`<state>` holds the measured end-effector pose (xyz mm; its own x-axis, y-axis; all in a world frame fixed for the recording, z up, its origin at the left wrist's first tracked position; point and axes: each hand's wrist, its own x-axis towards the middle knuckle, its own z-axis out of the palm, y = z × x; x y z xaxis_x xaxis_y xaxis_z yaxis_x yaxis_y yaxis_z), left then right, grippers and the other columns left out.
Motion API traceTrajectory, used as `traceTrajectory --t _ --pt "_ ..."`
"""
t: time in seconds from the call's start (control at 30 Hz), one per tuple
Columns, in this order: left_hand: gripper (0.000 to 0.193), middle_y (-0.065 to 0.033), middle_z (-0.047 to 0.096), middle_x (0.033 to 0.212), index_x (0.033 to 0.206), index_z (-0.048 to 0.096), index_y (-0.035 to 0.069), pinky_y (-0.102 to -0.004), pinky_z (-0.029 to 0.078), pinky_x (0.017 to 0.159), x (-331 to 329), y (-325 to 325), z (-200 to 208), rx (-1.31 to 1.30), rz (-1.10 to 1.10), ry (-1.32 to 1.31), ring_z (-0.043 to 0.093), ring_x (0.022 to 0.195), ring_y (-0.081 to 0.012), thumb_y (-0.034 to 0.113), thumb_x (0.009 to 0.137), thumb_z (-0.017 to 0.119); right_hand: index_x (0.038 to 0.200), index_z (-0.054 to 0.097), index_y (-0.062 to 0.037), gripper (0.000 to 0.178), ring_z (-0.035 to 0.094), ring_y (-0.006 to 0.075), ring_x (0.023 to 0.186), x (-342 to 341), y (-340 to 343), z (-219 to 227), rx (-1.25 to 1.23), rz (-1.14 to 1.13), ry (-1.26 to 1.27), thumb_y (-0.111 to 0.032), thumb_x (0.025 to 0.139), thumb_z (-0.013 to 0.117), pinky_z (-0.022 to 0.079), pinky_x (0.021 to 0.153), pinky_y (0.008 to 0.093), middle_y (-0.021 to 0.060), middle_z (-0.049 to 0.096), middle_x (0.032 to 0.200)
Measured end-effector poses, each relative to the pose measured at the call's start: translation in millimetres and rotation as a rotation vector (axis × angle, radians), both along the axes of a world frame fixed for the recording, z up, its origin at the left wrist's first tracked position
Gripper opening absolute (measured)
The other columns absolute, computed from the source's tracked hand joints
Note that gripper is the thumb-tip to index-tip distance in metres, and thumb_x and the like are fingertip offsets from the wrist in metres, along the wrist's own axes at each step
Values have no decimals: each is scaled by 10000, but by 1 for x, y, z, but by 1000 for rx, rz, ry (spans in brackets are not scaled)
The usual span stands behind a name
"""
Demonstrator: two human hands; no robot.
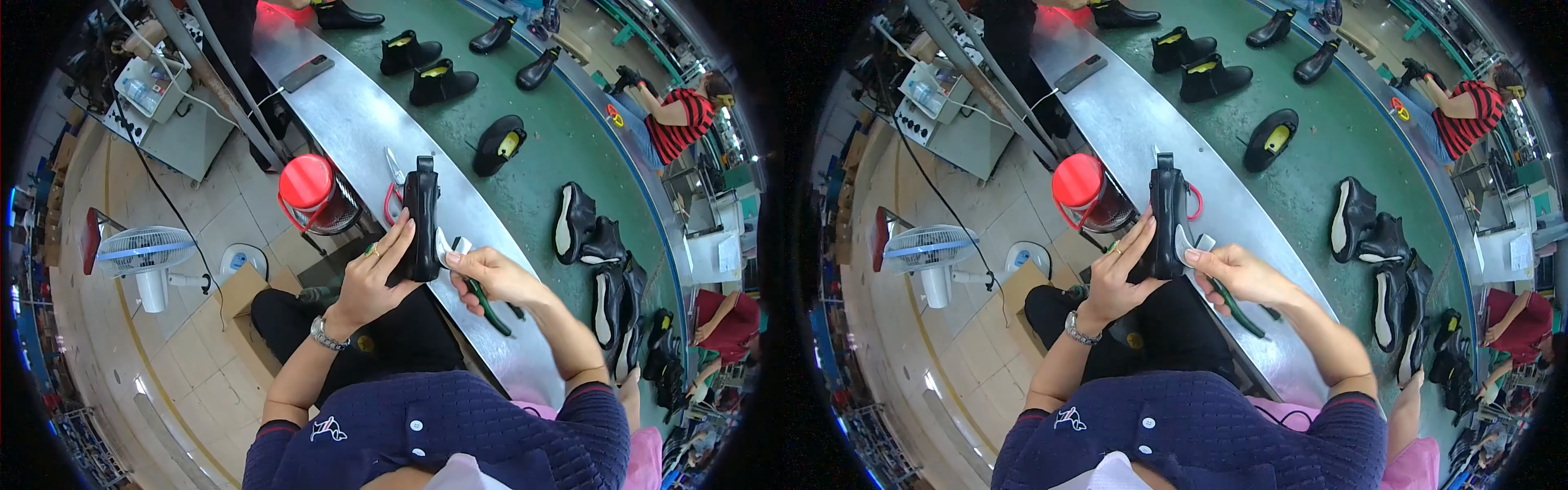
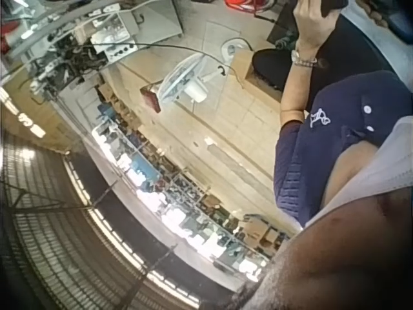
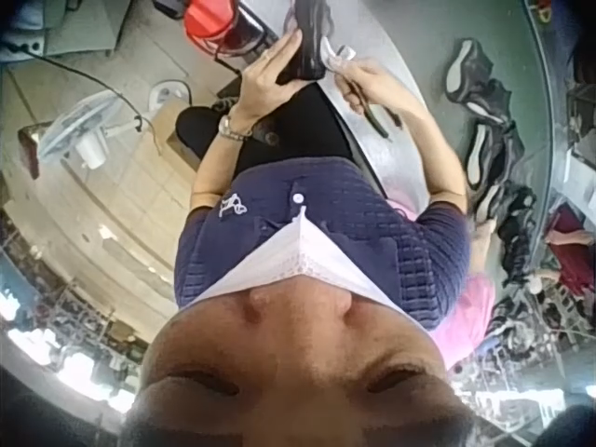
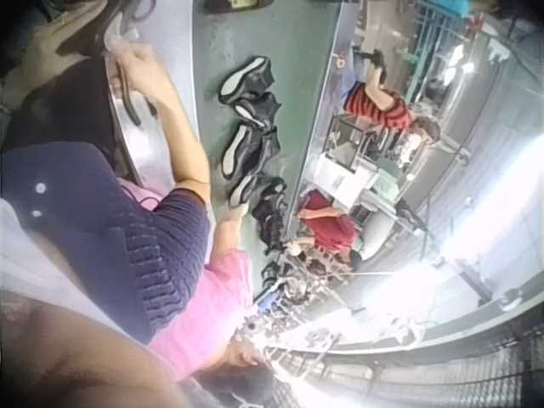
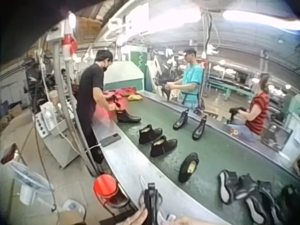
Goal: Finalizing shoe assembly by trimming excess material and cleaning the sole.
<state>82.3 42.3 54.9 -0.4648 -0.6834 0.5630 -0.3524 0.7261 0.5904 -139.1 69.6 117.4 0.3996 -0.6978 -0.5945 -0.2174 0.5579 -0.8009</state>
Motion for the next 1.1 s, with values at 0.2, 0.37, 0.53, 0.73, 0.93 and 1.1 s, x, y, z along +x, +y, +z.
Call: traceTrajectory --t 0.2,0.37,0.53,0.73,0.93,1.1 --pt "785 -174 477 1396 1319 516 -1 -325 534 858 1 5 3 51 11 35 621 1097 -300 52 585 789 602 504 -37 611 493 135 413 -6 -8 -1 121 57 -97 -525 967 451 381 401 258 40 479 508" --pt "797 -171 482 1393 1306 537 13 -344 492 937 -2 1 3 47 12 23 587 1137 -298 103 570 831 538 487 -29 661 532 140 396 -17 -25 19 -175 333 241 -528 968 443 412 419 271 47 504 481" --pt "969 -124 209 1557 1457 348 96 -356 285 1113 -8 -32 -65 458 -208 325 324 1374 -219 144 635 860 648 549 -47 569 542 125 463 -13 -13 -9 -90 35 56 -509 969 462 401 427 267 25 514 544" --pt "994 -39 306 1507 1525 161 120 -277 238 1112 -8 -40 -62 882 -378 540 318 1330 -111 152 764 799 858 566 -21 308 429 109 364 -2 24 -49 -66 -277 -36 -317 894 642 304 368 224 -11 438 508" --pt "580 15 568 1078 1333 469 42 -232 459 803 76 44 -50 1220 -122 662 522 921 -69 275 864 717 1194 546 53 399 522 166 485 -18 33 -75 119 -440 -466 -232 921 494 435 527 277 21 503 599" --pt "579 -44 635 1052 1214 542 8 -249 505 793 158 130 -51 1402 500 1052 615 897 -87 491 902 603 1135 571 67 329 627 177 620 -20 48 -112 230 180 288 -183 922 545 483 618 303 64 599 663"
